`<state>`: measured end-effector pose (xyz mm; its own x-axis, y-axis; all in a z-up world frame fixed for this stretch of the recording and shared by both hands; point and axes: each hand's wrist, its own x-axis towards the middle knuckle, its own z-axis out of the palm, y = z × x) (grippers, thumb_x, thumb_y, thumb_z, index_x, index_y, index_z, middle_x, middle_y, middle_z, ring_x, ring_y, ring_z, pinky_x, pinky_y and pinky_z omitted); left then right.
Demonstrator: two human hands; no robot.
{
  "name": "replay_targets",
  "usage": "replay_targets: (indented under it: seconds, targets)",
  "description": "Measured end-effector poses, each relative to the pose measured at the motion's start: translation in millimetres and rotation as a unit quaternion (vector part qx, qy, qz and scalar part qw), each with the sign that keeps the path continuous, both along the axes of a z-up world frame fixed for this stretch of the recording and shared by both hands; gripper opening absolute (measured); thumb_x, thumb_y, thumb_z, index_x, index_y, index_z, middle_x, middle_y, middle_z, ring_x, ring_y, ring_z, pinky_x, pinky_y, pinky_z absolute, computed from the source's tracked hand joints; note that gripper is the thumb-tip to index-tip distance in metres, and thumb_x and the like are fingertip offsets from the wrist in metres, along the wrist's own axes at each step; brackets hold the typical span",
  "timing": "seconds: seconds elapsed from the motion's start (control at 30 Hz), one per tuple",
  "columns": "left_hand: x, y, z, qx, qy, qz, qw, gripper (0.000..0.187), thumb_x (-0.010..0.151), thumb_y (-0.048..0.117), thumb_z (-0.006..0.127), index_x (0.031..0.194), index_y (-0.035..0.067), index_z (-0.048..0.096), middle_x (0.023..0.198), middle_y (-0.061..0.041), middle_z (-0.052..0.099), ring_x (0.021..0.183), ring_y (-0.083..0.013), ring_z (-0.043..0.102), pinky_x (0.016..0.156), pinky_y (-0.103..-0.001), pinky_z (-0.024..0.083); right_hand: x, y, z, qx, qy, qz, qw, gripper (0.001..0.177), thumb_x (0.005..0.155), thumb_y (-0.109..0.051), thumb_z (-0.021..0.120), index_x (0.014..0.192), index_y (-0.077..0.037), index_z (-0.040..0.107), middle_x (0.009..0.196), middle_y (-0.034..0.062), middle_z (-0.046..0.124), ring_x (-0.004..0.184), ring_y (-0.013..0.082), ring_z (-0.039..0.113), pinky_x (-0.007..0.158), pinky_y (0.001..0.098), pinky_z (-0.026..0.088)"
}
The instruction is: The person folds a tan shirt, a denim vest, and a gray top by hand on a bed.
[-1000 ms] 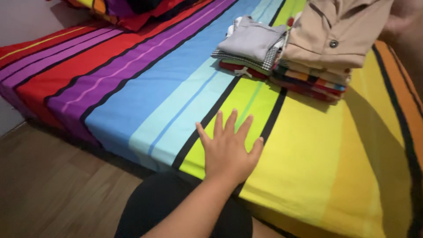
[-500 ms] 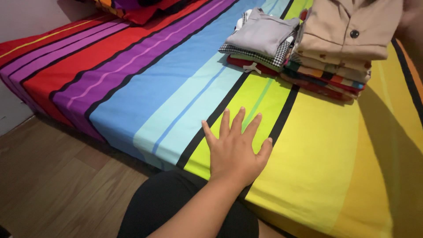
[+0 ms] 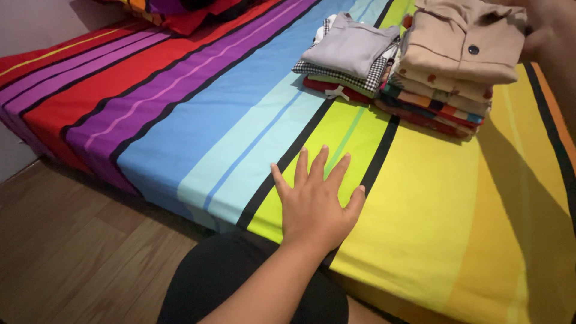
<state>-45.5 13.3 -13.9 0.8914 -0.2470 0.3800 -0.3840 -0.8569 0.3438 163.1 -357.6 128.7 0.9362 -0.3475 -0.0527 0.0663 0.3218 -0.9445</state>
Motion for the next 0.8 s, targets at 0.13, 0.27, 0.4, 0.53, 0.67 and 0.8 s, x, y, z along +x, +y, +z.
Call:
replay_targets:
  seconds: [0.13,0.27,0.4,0.53,0.67,0.8]
  targets:
    - [-0.8,0.0,-2.1,-0.009,-0.008,-0.002,1.0,0.062,0.089,0.054,0.052,0.145,0.027,0.053,0.157,-0.013,0.039,0.15,-0.0367,0.021,0.113,-0.075,-0.004,-7.2,-8.7,-0.3,-0.038,0.024,-0.019,0.999,0.05,0.106,-0.025,0.054,0.141,0.009,0.044,0.139,0.0244,0.057,0.129,0.0347,0.06,0.109,0.0489,0.045]
    - [-1.2,0.3,-3.6,-0.016,-0.03,-0.003,0.999,0.061,0.09,0.053,0.054,0.144,0.026,0.055,0.156,-0.014,0.041,0.15,-0.0372,0.023,0.113,-0.075,-0.003,-10.5,-12.9,-5.9,-0.083,0.051,-0.03,0.995,0.05,0.105,-0.025,0.056,0.14,0.008,0.045,0.138,0.0232,0.058,0.128,0.0327,0.062,0.108,0.047,0.046]
    - [-0.9,0.7,-4.6,-0.022,-0.039,-0.005,0.999,0.06,0.09,0.053,0.054,0.143,0.025,0.056,0.155,-0.015,0.042,0.15,-0.0374,0.024,0.113,-0.075,-0.003,-19.1,-17.2,-18.5,-0.122,0.089,-0.045,0.988,0.05,0.104,-0.026,0.058,0.139,0.007,0.046,0.136,0.022,0.06,0.127,0.0308,0.064,0.107,0.045,0.047]
    - [-1.0,0.3,-4.1,-0.018,-0.031,-0.006,0.999,0.061,0.09,0.053,0.054,0.144,0.025,0.055,0.155,-0.015,0.042,0.15,-0.0372,0.023,0.114,-0.075,-0.003,-27.7,-20.1,-25.0,-0.148,0.114,-0.05,0.981,0.05,0.103,-0.026,0.06,0.138,0.007,0.047,0.134,0.0209,0.061,0.126,0.0289,0.066,0.106,0.043,0.048]
    - [-0.8,-0.4,-2.9,-0.014,-0.026,-0.001,1.0,0.061,0.089,0.053,0.054,0.144,0.026,0.055,0.156,-0.014,0.041,0.15,-0.0367,0.022,0.113,-0.075,-0.003,-26.2,-14.3,-20.4,-0.174,0.117,-0.048,0.977,0.05,0.102,-0.026,0.063,0.137,0.006,0.048,0.133,0.0197,0.063,0.124,0.027,0.068,0.105,0.041,0.05]
    - [-0.6,-0.5,-0.6,-0.005,-0.01,0.001,1.0,0.061,0.088,0.053,0.054,0.143,0.026,0.054,0.16,-0.014,0.04,0.149,-0.0364,0.021,0.113,-0.074,-0.004,-21.4,-8.7,-11.6,-0.185,0.143,-0.05,0.971,0.049,0.1,-0.027,0.066,0.135,0.003,0.051,0.131,0.0168,0.065,0.122,0.0251,0.068,0.103,0.0395,0.051]
